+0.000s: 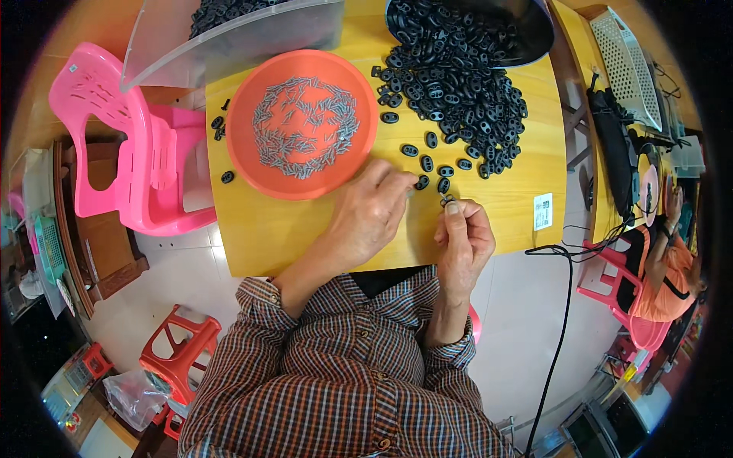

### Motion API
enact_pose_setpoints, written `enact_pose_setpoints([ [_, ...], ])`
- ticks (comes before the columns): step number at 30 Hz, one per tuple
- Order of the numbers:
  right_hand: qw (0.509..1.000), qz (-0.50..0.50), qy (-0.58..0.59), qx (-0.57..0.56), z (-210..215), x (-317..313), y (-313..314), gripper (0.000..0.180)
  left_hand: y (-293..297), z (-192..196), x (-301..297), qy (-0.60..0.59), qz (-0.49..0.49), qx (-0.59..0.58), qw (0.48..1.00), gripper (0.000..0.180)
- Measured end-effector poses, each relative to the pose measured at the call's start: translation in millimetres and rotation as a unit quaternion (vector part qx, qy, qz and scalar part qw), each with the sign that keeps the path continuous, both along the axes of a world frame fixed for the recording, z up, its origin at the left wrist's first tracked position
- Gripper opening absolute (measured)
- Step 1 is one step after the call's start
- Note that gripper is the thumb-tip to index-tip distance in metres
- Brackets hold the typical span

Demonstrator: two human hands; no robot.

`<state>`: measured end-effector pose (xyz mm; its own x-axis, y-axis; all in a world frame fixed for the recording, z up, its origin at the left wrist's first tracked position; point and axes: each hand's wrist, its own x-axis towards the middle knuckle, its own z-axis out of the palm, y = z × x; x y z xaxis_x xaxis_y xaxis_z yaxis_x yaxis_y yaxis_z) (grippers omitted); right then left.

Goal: Manually inserting small metal springs into black plastic housing components on a workspace.

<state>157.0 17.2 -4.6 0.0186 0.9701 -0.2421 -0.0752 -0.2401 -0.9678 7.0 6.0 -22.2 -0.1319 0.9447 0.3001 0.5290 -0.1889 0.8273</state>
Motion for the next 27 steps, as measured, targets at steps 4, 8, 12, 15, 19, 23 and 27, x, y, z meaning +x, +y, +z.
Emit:
enact_pose_setpoints([
  [4, 1.0, -0.016, -0.004, -0.004, 0.1, 2.8, 2.0, 0.011, 5.1, 1.1, 10.1, 0.073, 0.008, -0.03, 0.997, 0.021],
  [8, 1.0, -0.02, -0.006, -0.007, 0.8, 3.7, 2.7, 0.011, 11.0, 1.9, 13.4, 0.159, -0.013, -0.031, 0.987, 0.023],
  [12, 1.0, -0.015, -0.017, 0.006, -1.5, 4.2, 2.9, 0.012, 10.2, 0.6, 14.1, 0.197, -0.034, -0.052, 0.978, 0.025],
  [15, 1.0, -0.009, -0.016, -0.016, -1.1, 6.3, 1.9, 0.012, 9.9, -2.7, 12.9, 0.198, -0.036, -0.038, 0.979, 0.028],
  [19, 1.0, -0.008, -0.019, -0.013, -2.2, 6.3, 1.0, 0.013, 9.4, -4.2, 11.9, 0.202, -0.019, 0.009, 0.979, 0.026],
  [23, 1.0, -0.013, -0.017, -0.013, -2.7, 5.0, 0.5, 0.014, 9.7, -7.7, 10.0, 0.16, 0.011, 0.026, 0.987, 0.025],
  [27, 0.999, -0.003, -0.002, -0.031, 1.7, 2.6, -0.5, 0.015, 4.0, -5.1, 6.2, -0.084, 0.01, -0.057, 0.995, 0.024],
])
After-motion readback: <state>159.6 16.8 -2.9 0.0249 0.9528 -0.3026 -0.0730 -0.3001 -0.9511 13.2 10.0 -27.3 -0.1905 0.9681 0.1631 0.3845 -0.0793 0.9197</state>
